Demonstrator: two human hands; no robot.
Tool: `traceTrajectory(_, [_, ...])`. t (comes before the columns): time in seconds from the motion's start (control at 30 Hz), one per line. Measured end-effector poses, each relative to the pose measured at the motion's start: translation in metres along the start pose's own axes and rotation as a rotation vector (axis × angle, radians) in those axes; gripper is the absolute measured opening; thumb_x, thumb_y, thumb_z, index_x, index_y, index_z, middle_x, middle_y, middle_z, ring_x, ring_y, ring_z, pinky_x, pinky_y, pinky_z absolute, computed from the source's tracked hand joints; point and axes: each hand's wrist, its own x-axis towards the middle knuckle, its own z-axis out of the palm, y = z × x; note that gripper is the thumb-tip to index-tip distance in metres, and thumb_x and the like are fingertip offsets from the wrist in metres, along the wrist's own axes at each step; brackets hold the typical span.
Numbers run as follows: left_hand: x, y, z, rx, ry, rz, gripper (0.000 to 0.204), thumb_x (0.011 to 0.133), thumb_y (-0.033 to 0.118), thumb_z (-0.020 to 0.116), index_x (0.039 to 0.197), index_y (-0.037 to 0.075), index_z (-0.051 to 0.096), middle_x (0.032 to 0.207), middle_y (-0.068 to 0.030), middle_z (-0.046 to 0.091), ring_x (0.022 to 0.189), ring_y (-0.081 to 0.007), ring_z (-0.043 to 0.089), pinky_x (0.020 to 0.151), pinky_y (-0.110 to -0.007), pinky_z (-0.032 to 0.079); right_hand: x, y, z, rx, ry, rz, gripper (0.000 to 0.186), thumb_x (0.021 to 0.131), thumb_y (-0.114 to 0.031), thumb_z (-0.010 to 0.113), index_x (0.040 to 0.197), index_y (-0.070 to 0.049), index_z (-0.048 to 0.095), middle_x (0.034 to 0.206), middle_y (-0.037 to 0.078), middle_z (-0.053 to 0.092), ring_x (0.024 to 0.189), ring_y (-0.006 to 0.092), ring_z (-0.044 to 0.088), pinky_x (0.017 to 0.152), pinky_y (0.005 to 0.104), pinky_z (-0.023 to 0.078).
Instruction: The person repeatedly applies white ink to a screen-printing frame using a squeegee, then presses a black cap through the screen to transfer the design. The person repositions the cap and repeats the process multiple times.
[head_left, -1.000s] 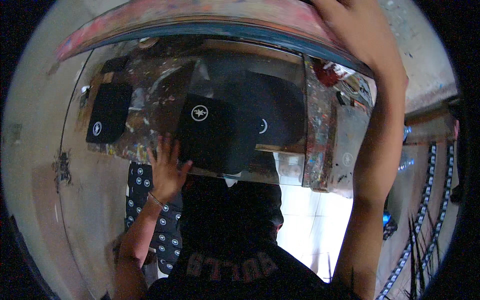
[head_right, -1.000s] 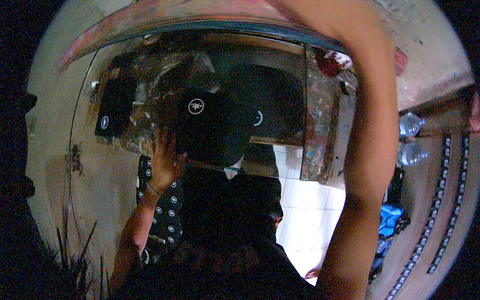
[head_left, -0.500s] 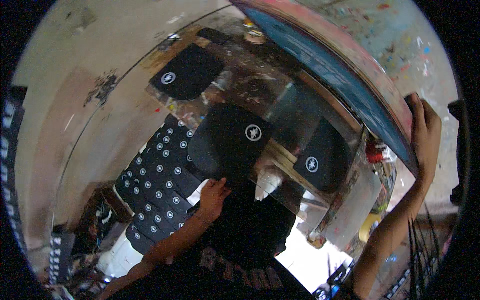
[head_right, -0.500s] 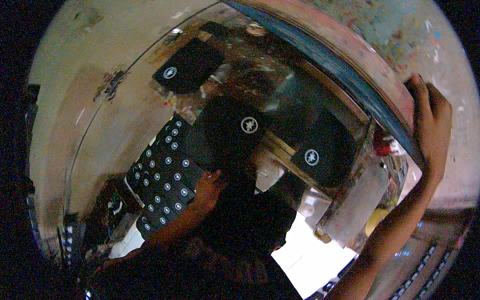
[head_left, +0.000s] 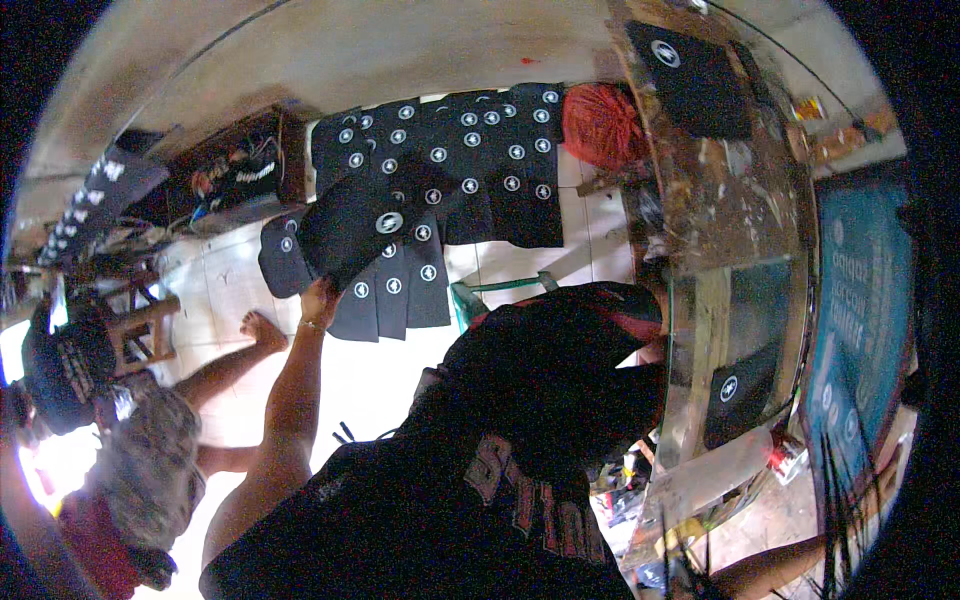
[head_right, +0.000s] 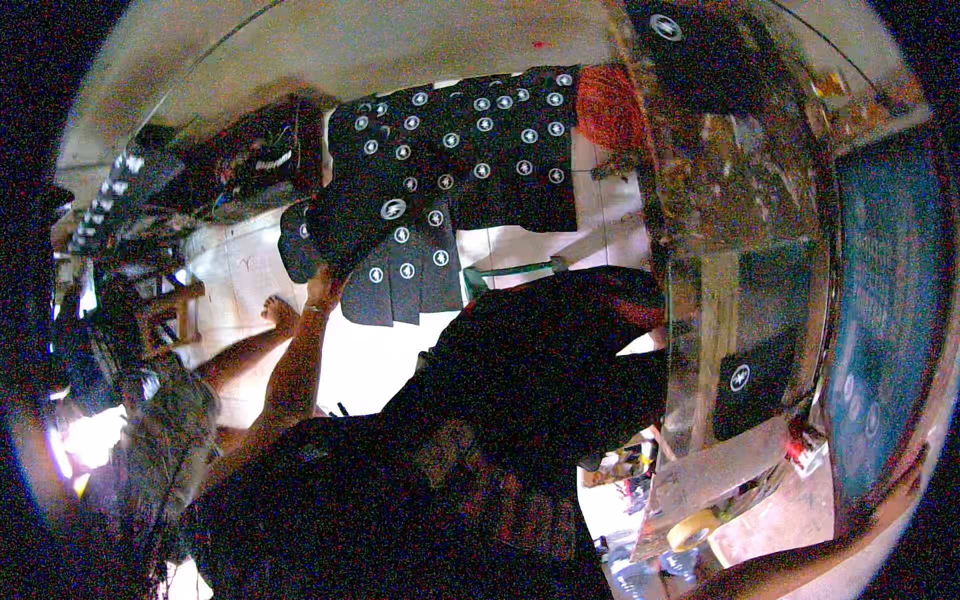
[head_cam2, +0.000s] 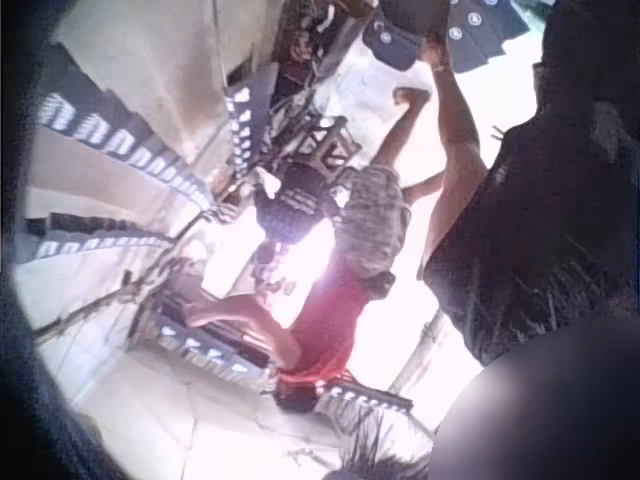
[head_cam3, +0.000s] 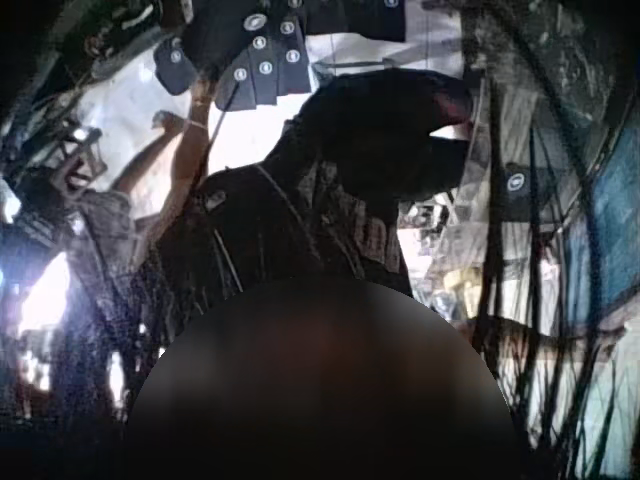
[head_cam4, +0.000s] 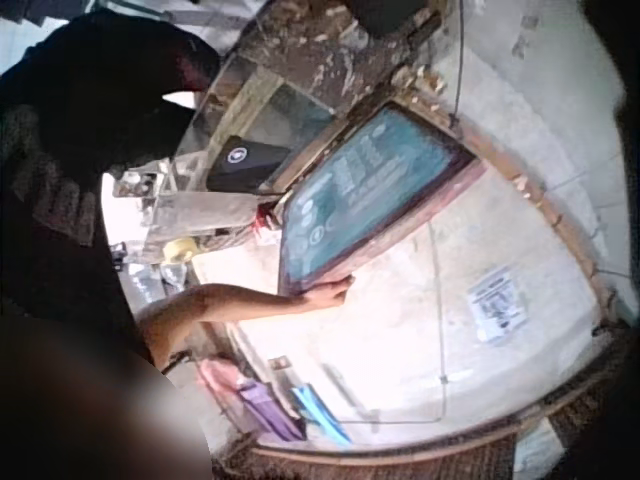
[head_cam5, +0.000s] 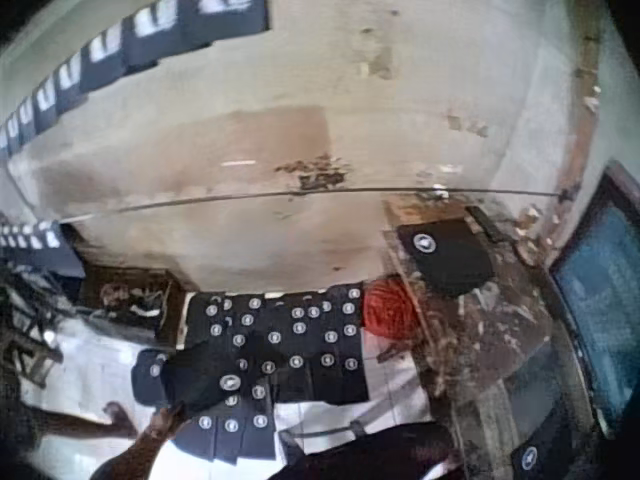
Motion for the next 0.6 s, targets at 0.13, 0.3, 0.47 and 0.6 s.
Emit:
traceTrajectory(0.13, [-0.059, -0.081, -0.053, 1.29, -0.018, -0.302, 0.051, 0.092, 0.052, 0.066, 0.103, 0.003, 0.072, 0.104, -0.0165, 0.075, 0.101, -0.0362, 0.071, 0.083, -0.048, 0.057, 0.0, 0.01, 0.003, -0.005, 0.0, -0.013, 0.054, 0.107, -0.037, 0.043, 0.146, -0.001, 0.055, 0.149, 0.022, 0.054, 0.135, 0.0368, 0.053, 0.114, 0.042, 0.039])
traceTrajectory(0.3, [-0.115, -0.107, -0.071, 1.343, 0.074, -0.632, 0.052, 0.093, 0.052, 0.063, 0.098, 0.001, 0.073, 0.097, -0.0171, 0.075, 0.097, -0.0361, 0.073, 0.081, -0.048, 0.057, -0.001, 0.017, 0.003, -0.008, -0.005, -0.038, 0.056, 0.108, -0.04, 0.04, 0.147, -0.002, 0.054, 0.151, 0.021, 0.053, 0.137, 0.0362, 0.052, 0.114, 0.0415, 0.039])
traceTrajectory(0.47, [-0.149, -0.111, -0.087, 1.303, 0.117, -0.805, 0.05, 0.095, 0.049, 0.059, 0.097, 0.001, 0.073, 0.095, -0.0181, 0.075, 0.095, -0.0362, 0.073, 0.08, -0.048, 0.057, -0.01, 0.019, -0.001, -0.011, -0.016, -0.057, 0.059, 0.109, -0.044, 0.037, 0.149, -0.004, 0.053, 0.153, 0.019, 0.052, 0.139, 0.0355, 0.051, 0.115, 0.0409, 0.038])
traceTrajectory(0.6, [-0.148, -0.12, -0.096, 1.28, 0.153, -0.848, 0.049, 0.096, 0.047, 0.056, 0.096, 0.001, 0.073, 0.095, -0.0189, 0.075, 0.094, -0.0364, 0.073, 0.079, -0.048, 0.057, -0.019, 0.013, 0.003, -0.097, -0.005, -0.138, 0.061, 0.109, -0.047, 0.036, 0.149, -0.004, 0.053, 0.154, 0.019, 0.051, 0.141, 0.0348, 0.049, 0.116, 0.041, 0.037])
